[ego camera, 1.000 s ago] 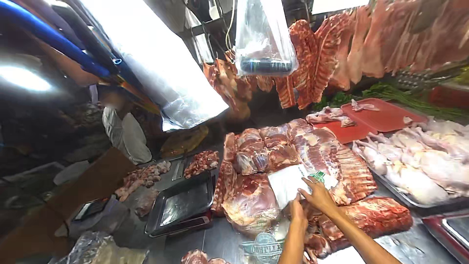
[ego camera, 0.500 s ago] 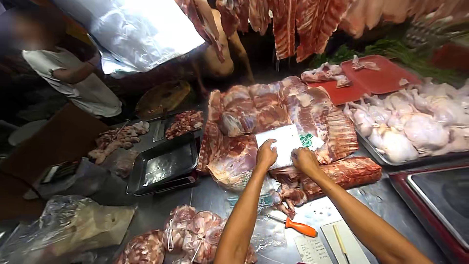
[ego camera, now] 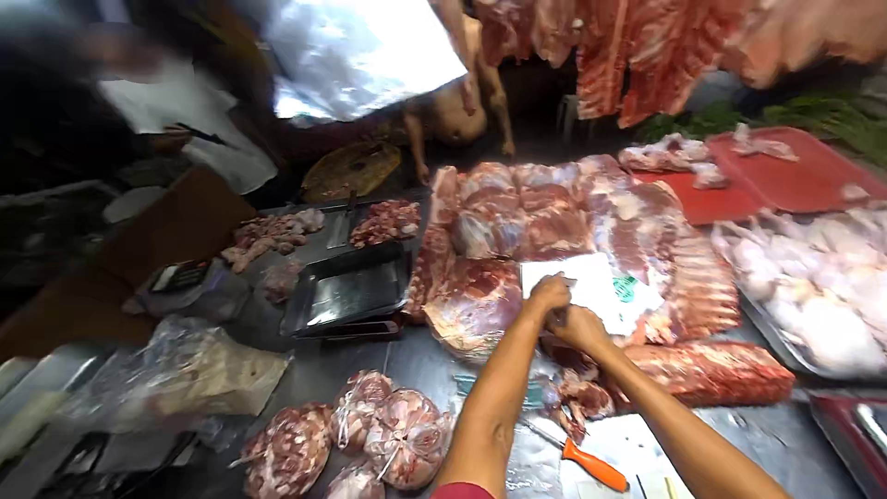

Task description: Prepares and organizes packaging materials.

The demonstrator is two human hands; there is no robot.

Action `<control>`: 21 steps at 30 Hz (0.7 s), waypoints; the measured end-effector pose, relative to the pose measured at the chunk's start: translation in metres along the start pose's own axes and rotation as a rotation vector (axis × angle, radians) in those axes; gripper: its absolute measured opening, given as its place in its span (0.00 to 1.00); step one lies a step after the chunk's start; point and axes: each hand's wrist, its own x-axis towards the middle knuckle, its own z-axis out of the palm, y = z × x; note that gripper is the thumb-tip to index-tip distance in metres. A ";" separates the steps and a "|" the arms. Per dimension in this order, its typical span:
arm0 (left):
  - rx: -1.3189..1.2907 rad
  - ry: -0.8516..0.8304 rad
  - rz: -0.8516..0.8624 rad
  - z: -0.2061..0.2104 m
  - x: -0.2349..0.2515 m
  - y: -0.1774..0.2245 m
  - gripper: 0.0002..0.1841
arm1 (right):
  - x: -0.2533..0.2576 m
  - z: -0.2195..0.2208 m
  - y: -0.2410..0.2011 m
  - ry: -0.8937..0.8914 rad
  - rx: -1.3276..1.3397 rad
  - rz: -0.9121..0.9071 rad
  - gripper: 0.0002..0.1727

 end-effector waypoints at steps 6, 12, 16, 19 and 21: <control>-0.062 0.097 -0.005 -0.003 -0.017 0.005 0.23 | 0.013 -0.048 0.031 0.046 -0.183 -0.185 0.14; 0.009 0.043 -0.011 0.021 -0.019 0.014 0.27 | 0.017 -0.028 0.045 -0.035 -0.009 -0.063 0.13; 0.002 -0.009 0.002 0.019 -0.020 -0.001 0.20 | 0.021 0.016 0.044 -0.016 0.491 0.022 0.10; 0.004 -0.062 -0.024 0.013 -0.024 -0.006 0.21 | 0.018 0.029 0.035 0.068 0.624 0.065 0.11; -0.004 -0.104 -0.041 0.011 -0.025 -0.003 0.21 | 0.019 0.030 0.035 0.112 0.560 0.127 0.14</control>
